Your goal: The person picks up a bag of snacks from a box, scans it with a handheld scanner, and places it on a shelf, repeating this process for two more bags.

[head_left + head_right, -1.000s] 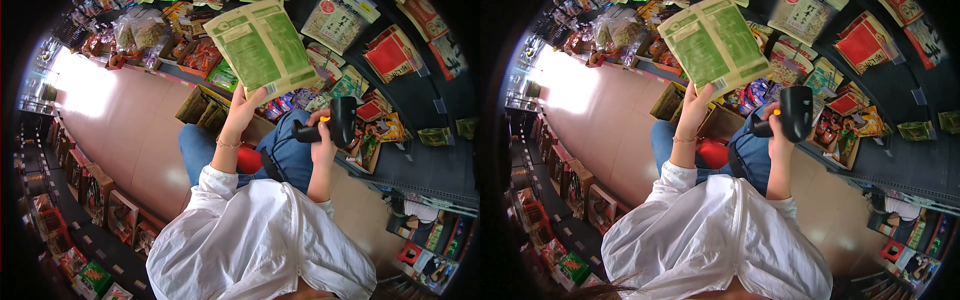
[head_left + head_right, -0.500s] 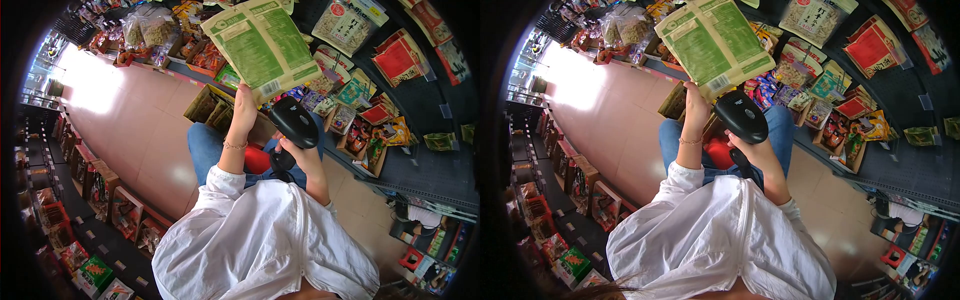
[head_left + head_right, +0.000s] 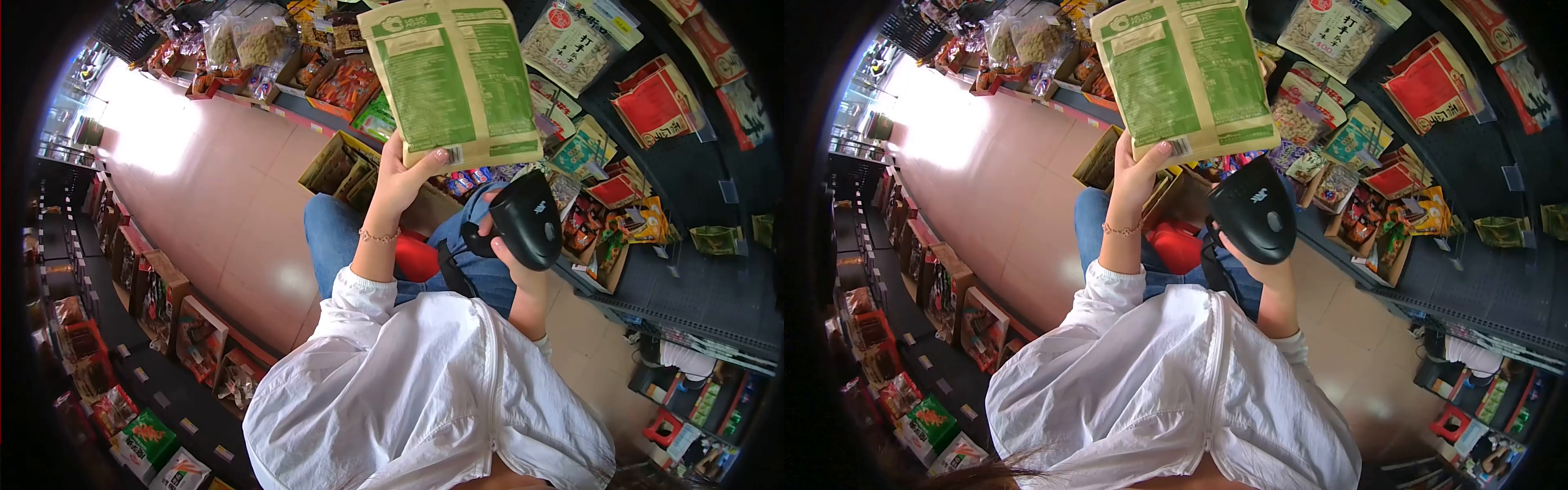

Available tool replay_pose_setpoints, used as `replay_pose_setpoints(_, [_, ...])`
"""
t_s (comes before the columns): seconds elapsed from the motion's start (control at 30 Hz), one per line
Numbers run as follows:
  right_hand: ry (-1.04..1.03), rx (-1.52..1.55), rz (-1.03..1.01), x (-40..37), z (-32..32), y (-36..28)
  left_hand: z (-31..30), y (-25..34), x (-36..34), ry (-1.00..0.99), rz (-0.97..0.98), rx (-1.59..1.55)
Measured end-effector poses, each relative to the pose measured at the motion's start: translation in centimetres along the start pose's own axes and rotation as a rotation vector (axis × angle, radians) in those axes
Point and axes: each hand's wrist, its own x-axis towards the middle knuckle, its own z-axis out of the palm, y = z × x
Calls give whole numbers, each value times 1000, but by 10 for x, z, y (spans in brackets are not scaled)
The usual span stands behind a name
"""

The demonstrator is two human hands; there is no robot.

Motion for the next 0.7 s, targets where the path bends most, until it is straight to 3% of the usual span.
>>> replay_pose_setpoints(0.07, [101, 148, 7, -1, 1, -2, 0, 1, 0, -59, 26, -7])
replay_pose_setpoints(0.3, [89, 371, -67, -2, -8, 9, 0, 5, -1, -82, 52, 37])
replay_pose_setpoints(0.7, [112, 359, -129, -1, -17, 15, 1, 6, -1, -69, 50, 12])
